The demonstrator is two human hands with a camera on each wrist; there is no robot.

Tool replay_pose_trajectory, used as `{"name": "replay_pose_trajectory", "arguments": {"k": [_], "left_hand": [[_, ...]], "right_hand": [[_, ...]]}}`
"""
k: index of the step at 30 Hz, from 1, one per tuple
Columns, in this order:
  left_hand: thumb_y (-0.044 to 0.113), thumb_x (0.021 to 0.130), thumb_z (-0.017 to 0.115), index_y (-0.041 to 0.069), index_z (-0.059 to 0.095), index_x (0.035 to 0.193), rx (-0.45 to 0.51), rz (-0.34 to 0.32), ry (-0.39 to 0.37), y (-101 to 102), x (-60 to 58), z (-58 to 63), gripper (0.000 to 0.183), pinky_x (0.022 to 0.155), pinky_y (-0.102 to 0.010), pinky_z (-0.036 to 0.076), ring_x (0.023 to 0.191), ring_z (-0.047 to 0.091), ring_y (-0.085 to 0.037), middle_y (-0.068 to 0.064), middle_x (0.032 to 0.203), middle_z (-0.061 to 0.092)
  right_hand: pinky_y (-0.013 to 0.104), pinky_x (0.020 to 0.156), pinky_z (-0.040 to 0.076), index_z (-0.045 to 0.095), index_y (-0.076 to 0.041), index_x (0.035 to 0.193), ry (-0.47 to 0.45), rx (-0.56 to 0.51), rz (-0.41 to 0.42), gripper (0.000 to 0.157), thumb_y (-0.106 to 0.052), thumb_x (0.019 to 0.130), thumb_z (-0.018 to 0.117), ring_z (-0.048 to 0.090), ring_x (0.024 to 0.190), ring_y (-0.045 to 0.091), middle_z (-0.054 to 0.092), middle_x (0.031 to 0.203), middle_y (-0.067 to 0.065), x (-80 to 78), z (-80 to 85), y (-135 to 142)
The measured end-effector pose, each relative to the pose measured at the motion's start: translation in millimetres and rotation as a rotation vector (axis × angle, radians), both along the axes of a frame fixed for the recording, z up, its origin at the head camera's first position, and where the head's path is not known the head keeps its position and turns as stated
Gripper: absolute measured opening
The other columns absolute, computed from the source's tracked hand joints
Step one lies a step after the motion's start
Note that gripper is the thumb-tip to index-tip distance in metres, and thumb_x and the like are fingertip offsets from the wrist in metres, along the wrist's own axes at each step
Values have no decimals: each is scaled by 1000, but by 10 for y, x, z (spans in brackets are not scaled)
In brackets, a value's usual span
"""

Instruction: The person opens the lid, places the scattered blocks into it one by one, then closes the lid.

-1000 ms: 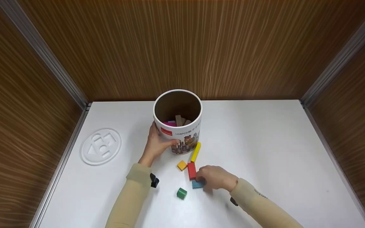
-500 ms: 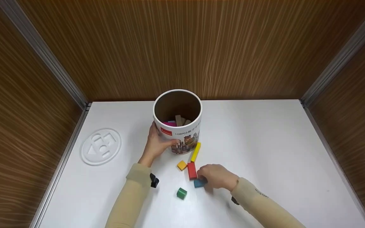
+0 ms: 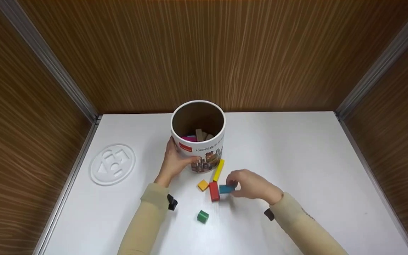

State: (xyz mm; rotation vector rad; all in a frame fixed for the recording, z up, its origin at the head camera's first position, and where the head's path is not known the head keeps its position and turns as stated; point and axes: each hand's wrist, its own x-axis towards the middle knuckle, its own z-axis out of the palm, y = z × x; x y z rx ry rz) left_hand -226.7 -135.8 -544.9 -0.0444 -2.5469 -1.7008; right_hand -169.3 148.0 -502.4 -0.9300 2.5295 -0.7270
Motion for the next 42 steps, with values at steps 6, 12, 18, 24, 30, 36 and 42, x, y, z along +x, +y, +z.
{"name": "replay_pose_trajectory", "arguments": {"k": [6, 12, 18, 24, 30, 36, 42], "left_hand": [[53, 61, 89, 15, 6, 157, 2, -5, -7, 5, 6, 2, 133, 117, -45, 23, 144, 23, -25, -8, 159, 21], [52, 61, 90, 14, 7, 157, 5, -7, -7, 6, 12, -9, 133, 117, -44, 24, 144, 24, -25, -8, 158, 22], [47, 60, 92, 11, 8, 156, 9, -10, 5, 6, 15, -11, 133, 118, -44, 24, 144, 25, -25, -10, 157, 23], [51, 60, 91, 12, 7, 157, 17, -3, -10, 7, 23, -20, 134, 117, -45, 24, 143, 25, -25, -9, 157, 23], [53, 61, 90, 13, 8, 157, 4, 0, -25, 10, 29, -21, 132, 117, -46, 25, 143, 26, -26, -9, 157, 23], [51, 65, 87, 19, 8, 157, 9, -7, -17, 15, 11, 1, 125, 116, -46, 25, 143, 26, -24, -5, 158, 23], [53, 65, 86, 19, 8, 157, -4, -1, -14, 9, -2, 5, 126, 117, -45, 24, 143, 25, -24, -6, 158, 23]], "right_hand": [[32, 81, 57, 72, -14, 104, 38, -90, -77, 21, -14, 84, 78, 63, 86, 12, 67, 96, -8, -74, 270, 51], [35, 78, 59, 72, -12, 102, 98, -172, -125, 20, -13, 83, 78, 64, 85, 17, 68, 95, -5, -167, 503, 85], [36, 76, 58, 72, -11, 102, 187, -226, -137, 20, -13, 84, 78, 64, 86, 19, 68, 95, -4, -256, 740, 94], [38, 76, 57, 72, -10, 103, 253, -280, -151, 20, -15, 85, 78, 63, 87, 16, 68, 97, -2, -389, 938, 64], [37, 75, 57, 72, -8, 102, 285, -297, -160, 19, -15, 86, 78, 64, 87, 19, 67, 97, 0, -525, 1085, -19], [35, 77, 58, 72, -7, 103, 310, -298, -160, 19, -13, 86, 77, 63, 88, 17, 67, 98, 2, -644, 1213, -146], [32, 82, 58, 71, -4, 104, 342, -272, -150, 21, -13, 86, 77, 63, 90, 18, 66, 100, 5, -741, 1246, -289]]}}
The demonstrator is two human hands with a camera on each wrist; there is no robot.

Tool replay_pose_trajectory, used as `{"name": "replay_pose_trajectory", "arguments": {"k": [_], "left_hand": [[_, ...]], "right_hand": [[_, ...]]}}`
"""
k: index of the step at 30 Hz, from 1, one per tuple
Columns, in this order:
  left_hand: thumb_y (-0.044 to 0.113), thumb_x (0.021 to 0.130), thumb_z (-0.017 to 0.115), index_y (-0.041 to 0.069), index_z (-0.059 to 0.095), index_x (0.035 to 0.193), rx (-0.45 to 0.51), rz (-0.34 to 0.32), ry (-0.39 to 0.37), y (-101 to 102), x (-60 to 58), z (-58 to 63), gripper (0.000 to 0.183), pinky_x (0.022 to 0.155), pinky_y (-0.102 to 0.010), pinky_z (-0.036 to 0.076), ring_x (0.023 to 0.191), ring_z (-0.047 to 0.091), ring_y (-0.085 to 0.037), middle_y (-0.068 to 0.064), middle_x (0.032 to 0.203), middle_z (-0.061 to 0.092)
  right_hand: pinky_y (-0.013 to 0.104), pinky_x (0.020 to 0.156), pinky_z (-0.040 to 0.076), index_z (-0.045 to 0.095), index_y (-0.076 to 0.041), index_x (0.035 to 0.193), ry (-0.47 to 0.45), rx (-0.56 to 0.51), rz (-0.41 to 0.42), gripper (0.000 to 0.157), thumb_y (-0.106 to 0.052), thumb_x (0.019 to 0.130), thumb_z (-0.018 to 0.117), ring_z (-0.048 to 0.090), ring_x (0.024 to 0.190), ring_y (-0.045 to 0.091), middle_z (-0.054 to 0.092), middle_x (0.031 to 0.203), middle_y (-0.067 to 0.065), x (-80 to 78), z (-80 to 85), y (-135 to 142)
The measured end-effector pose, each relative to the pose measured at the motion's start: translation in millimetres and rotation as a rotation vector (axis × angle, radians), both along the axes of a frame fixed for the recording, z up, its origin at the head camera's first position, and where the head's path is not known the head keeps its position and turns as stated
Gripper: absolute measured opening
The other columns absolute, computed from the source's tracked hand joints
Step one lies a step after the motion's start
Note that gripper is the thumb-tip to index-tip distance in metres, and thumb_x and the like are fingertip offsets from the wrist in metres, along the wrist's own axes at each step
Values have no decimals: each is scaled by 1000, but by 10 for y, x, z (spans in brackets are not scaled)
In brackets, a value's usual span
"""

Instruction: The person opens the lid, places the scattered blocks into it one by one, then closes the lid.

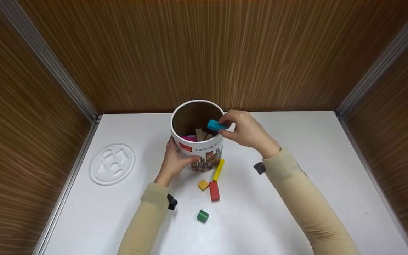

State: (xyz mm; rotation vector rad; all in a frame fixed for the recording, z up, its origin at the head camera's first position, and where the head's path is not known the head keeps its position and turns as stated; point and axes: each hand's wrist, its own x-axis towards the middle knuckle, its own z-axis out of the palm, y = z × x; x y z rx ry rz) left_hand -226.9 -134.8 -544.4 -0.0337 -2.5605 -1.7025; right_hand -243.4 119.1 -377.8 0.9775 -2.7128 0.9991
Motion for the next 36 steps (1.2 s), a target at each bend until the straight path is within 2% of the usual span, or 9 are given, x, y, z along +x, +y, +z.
{"name": "replay_pose_trajectory", "arguments": {"k": [5, 10, 17, 22, 27, 32, 36], "left_hand": [[54, 66, 86, 17, 7, 157, -8, 1, -15, -2, 9, -2, 126, 118, -45, 23, 143, 25, -25, -7, 158, 23], [57, 64, 85, 18, 8, 157, -5, 0, 2, -10, 13, -3, 126, 117, -45, 23, 143, 25, -24, -9, 158, 23], [54, 62, 88, 16, 8, 157, 0, -8, 24, -25, 13, -18, 130, 118, -45, 22, 143, 25, -24, -11, 158, 23], [52, 61, 89, 18, 9, 157, 15, -1, 27, -23, 16, -19, 130, 118, -44, 23, 143, 26, -22, -9, 158, 24], [55, 60, 88, 21, 8, 157, 28, 0, 2, -5, 22, -13, 130, 117, -44, 24, 143, 26, -21, -4, 158, 24], [52, 62, 89, 17, 8, 157, 21, -2, 0, -7, 20, -8, 130, 117, -44, 24, 143, 25, -23, -6, 157, 23], [51, 62, 90, 12, 6, 157, 6, -2, -11, -14, 20, -9, 132, 118, -44, 23, 144, 24, -26, -10, 157, 22]], "right_hand": [[30, 82, 58, 71, -5, 105, -14, 36, -15, 22, -16, 87, 76, 63, 90, 19, 65, 101, 5, -65, -37, -101], [32, 83, 58, 71, -5, 106, -22, 55, -26, 22, -15, 87, 76, 62, 90, 19, 66, 103, 6, -133, -98, -180], [35, 87, 56, 68, -6, 114, -31, 76, -46, 31, -25, 90, 74, 62, 96, 24, 64, 109, 10, -156, -163, -206], [35, 87, 55, 69, -7, 110, 7, 48, -61, 27, -24, 90, 73, 61, 96, 23, 63, 107, 9, -77, -175, -133], [33, 81, 56, 70, -10, 104, 41, 27, -67, 19, -22, 90, 73, 60, 93, 20, 65, 102, 4, 72, -235, -43], [33, 78, 56, 71, -9, 101, 1, 29, -23, 15, -18, 89, 74, 62, 87, 19, 67, 93, -1, 209, -336, -8], [33, 77, 56, 73, -8, 101, -66, 81, 33, 15, -15, 88, 74, 63, 85, 19, 68, 92, -2, 291, -456, -6]]}}
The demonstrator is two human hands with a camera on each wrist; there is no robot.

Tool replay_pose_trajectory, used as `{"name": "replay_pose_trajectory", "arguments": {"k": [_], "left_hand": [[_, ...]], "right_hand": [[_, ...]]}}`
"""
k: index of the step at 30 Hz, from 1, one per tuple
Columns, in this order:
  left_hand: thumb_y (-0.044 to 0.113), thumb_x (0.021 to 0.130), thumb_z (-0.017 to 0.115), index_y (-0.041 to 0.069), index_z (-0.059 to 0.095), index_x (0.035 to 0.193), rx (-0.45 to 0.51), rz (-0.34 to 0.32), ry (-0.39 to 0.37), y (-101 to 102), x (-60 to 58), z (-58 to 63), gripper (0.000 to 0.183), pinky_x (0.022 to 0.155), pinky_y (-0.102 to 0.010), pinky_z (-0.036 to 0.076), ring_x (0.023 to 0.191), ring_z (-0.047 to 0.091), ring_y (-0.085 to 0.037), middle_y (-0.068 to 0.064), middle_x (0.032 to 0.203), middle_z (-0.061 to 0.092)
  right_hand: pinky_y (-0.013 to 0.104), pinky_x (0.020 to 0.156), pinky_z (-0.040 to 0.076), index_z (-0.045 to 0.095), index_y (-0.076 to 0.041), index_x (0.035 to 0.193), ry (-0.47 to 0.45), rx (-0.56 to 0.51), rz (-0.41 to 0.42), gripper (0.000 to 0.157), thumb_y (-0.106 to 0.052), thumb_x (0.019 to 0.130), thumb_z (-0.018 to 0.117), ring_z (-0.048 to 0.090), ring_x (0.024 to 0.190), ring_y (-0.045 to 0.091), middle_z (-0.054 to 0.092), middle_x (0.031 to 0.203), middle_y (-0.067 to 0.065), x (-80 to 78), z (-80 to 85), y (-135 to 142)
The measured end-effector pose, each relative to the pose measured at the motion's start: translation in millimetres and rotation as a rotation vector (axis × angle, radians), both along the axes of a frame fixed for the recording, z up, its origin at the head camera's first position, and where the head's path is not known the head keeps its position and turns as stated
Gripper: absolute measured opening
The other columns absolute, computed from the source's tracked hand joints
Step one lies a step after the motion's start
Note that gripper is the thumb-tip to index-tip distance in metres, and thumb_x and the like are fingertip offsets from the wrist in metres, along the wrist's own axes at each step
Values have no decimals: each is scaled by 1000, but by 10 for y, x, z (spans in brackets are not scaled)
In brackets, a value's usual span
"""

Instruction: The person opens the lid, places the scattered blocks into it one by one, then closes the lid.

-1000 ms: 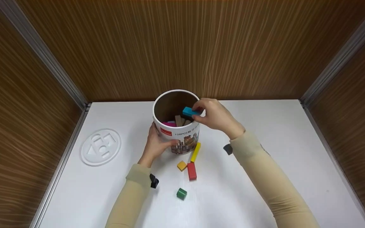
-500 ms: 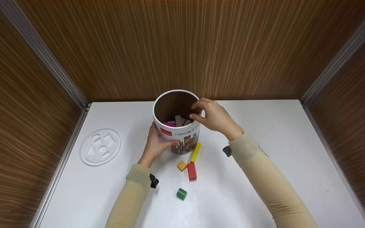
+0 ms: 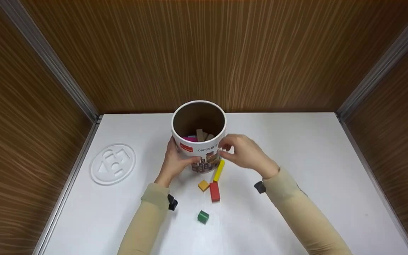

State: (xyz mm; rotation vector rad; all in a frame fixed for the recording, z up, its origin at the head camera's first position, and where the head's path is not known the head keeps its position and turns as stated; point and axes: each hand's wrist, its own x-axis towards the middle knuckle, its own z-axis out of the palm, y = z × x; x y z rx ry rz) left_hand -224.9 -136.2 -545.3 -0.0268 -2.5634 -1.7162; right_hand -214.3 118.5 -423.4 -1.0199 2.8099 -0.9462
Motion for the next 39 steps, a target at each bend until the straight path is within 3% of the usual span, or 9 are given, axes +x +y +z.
{"name": "replay_pose_trajectory", "arguments": {"k": [9, 14, 21, 30, 39], "left_hand": [[52, 61, 90, 10, 5, 157, -14, -12, 21, -8, -6, -4, 135, 118, -44, 23, 145, 22, -28, -13, 158, 21], [51, 61, 91, 10, 5, 157, -15, -11, 22, -12, -4, -7, 135, 118, -44, 22, 145, 21, -27, -12, 159, 20], [49, 61, 92, 10, 7, 157, -11, -6, 29, -14, -5, -16, 134, 118, -43, 22, 145, 22, -27, -12, 158, 22], [48, 63, 91, 10, 6, 157, -15, -7, 20, -11, -1, -26, 132, 118, -43, 21, 145, 21, -26, -11, 159, 20], [47, 63, 92, 8, 5, 157, -25, 1, 7, -5, -5, -24, 134, 119, -43, 20, 145, 20, -27, -14, 159, 19]], "right_hand": [[37, 89, 55, 73, -13, 112, -169, 154, 53, 29, -19, 84, 80, 64, 98, 20, 71, 109, 4, 122, -405, -32], [42, 89, 54, 71, -12, 114, -257, 237, 67, 31, -19, 85, 79, 63, 100, 25, 69, 111, 6, 189, -683, -92], [49, 91, 53, 63, -11, 130, -299, 360, -17, 41, -21, 91, 72, 62, 103, 26, 66, 119, 8, 219, -1004, -148], [47, 88, 54, 64, -16, 128, -329, 392, -53, 32, -26, 98, 60, 60, 92, 21, 66, 109, 5, 109, -1236, -149], [42, 91, 53, 68, -10, 117, -347, 346, -109, 27, -27, 97, 64, 62, 92, 20, 67, 100, 3, 41, -1310, -93]]}}
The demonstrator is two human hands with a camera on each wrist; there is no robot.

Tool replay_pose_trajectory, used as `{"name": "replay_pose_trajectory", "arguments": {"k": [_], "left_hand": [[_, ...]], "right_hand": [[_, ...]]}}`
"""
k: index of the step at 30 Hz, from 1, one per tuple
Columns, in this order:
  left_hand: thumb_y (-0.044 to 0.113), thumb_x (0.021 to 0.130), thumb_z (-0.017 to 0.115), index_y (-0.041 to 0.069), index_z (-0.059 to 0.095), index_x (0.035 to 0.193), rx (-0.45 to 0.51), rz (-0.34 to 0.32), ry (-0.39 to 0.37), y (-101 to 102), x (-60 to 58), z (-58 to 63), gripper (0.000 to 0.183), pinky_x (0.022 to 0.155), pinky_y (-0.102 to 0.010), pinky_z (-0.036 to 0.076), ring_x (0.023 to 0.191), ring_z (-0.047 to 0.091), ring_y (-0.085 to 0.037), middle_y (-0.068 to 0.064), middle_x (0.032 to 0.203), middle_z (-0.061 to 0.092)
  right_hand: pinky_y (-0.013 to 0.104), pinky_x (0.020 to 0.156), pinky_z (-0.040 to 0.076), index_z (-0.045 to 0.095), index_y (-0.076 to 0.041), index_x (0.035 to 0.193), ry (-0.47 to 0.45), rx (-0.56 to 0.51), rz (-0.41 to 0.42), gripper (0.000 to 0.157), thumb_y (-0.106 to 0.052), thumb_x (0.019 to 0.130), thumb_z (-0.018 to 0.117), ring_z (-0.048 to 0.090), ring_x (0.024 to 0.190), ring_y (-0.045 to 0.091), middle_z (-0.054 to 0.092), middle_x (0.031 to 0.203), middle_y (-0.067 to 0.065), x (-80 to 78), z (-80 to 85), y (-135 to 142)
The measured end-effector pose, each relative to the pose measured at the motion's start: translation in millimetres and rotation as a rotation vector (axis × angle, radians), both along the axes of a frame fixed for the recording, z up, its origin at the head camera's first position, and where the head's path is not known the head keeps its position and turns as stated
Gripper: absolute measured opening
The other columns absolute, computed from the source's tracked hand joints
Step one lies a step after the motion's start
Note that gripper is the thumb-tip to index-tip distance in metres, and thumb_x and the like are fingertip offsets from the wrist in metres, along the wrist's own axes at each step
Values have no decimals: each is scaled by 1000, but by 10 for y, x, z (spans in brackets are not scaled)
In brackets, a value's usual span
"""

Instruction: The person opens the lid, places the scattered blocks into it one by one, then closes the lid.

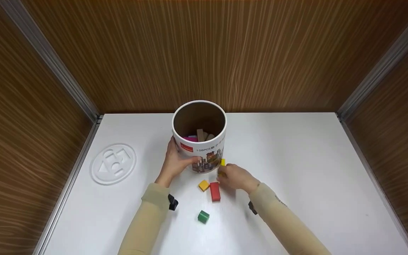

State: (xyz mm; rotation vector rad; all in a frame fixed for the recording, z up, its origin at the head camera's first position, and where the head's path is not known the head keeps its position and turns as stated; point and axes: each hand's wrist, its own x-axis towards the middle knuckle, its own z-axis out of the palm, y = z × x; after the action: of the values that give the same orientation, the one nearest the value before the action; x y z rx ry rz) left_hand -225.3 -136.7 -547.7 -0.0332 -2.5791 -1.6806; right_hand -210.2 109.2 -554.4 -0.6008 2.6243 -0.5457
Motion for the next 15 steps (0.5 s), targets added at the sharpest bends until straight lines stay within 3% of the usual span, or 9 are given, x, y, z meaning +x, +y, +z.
{"name": "replay_pose_trajectory", "arguments": {"k": [5, 9, 15], "left_hand": [[44, 64, 91, 6, 4, 157, -2, -4, -9, 1, 3, 9, 133, 119, -44, 19, 146, 19, -29, -15, 160, 17], [42, 65, 92, 5, 5, 156, -4, -6, 4, -2, 3, 7, 132, 119, -43, 19, 145, 20, -29, -16, 159, 18], [41, 65, 92, 6, 7, 156, -1, -7, 22, -5, -3, 12, 130, 119, -43, 20, 145, 21, -28, -15, 158, 21]], "right_hand": [[40, 85, 54, 67, -7, 112, 3, -30, -69, 21, -16, 93, 67, 58, 83, 19, 63, 92, 2, -39, -30, 90], [41, 88, 53, 67, -7, 111, -24, -75, -130, 18, -10, 94, 65, 56, 83, 19, 62, 92, 2, -51, -28, 171], [41, 88, 53, 67, -5, 102, -7, -150, -149, 14, 0, 89, 64, 57, 83, 20, 65, 94, 5, -67, 37, 320]]}}
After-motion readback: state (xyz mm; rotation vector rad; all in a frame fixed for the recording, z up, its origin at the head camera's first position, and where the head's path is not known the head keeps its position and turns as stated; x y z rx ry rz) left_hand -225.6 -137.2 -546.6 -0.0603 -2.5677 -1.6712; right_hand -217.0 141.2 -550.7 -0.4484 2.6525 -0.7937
